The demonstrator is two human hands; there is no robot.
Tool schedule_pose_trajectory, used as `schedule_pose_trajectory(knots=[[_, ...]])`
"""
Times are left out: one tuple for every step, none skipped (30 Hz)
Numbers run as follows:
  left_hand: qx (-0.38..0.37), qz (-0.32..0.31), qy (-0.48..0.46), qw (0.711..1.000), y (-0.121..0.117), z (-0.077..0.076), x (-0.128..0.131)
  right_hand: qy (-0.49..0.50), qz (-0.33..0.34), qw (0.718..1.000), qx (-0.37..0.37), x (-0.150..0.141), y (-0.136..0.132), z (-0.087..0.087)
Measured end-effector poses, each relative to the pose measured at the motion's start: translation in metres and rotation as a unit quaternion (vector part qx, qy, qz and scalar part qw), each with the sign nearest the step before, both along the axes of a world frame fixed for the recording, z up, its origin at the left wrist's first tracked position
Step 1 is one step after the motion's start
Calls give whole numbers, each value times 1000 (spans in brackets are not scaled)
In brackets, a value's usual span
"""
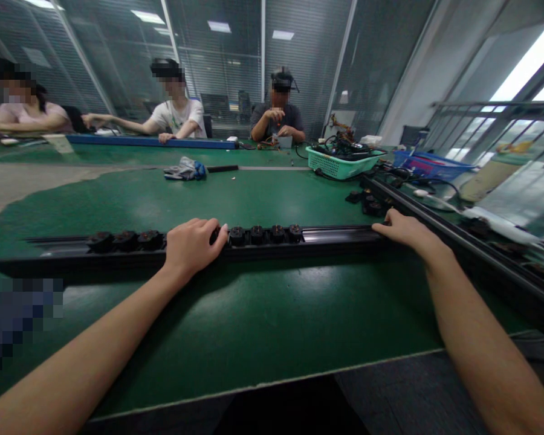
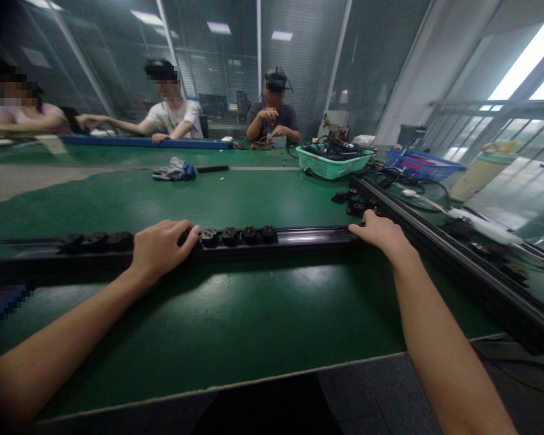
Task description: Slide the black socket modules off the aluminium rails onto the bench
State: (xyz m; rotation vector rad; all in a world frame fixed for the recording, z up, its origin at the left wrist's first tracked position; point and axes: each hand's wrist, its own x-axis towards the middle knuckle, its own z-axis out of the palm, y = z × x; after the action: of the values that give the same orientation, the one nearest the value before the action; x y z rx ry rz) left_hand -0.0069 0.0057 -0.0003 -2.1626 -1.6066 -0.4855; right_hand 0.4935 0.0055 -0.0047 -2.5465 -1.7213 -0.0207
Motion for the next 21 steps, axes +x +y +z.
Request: schedule_pose_trajectory(knots=[[-1,0,-1,1000,0,0,0,1,1,1000,-4,-1,0,0],[-1,-1,-1,1000,0,0,0,1,2,1000,-9,-2,0,1],[-1,-1,0,1000,0,0,0,1,2,1000,-14,-2,0,1],[0,-2,0,1000,0,0,0,2,2,1000,-16,-2,0,2],[0,-3,0,1000,-1,0,1,5,3,1000,-17,-1,1,2],[1,-2,0,1000,-1,1,1,8,5,1000,-16,0,1,3],[1,-1,-1,1000,-1,1,1,12,9,1000,-15,2,2,4],[2,0,-1,1000,-2,1,1,18,14,1000,-14,4,3,5],[0,2,-2,1000,-2,2,2,26,24,999,-16,6,3,6],[-1,3,-1,1000,-2,2,2,34,36,999,-20,8,4,8],[-3,3,0,1000,-3,2,2,41,47,998,-24,10,4,9],[-4,3,1,1000,-3,3,2,49,55,997,-28,11,4,11],[-4,2,3,1000,-3,2,2,57,61,996,-31,12,3,12],[-2,2,4,1000,-3,2,1,64,64,995,-30,12,2,13],[0,1,4,1000,-2,2,1,68,65,995,-26,11,0,13],[1,1,2,1000,-2,1,1,72,64,995,-20,11,-2,12],[1,-1,0,1000,-2,0,0,74,62,995,-12,10,-4,11],[1,-3,-3,1000,-1,0,0,75,57,996,-3,8,-7,9],[2,-4,-7,1000,-1,0,-1,75,51,996,8,7,-9,7],[3,-6,-10,1000,-1,-1,-1,76,44,996,21,6,-12,4],[4,-7,-11,1000,-1,-1,-1,78,39,996,36,5,-15,1]])
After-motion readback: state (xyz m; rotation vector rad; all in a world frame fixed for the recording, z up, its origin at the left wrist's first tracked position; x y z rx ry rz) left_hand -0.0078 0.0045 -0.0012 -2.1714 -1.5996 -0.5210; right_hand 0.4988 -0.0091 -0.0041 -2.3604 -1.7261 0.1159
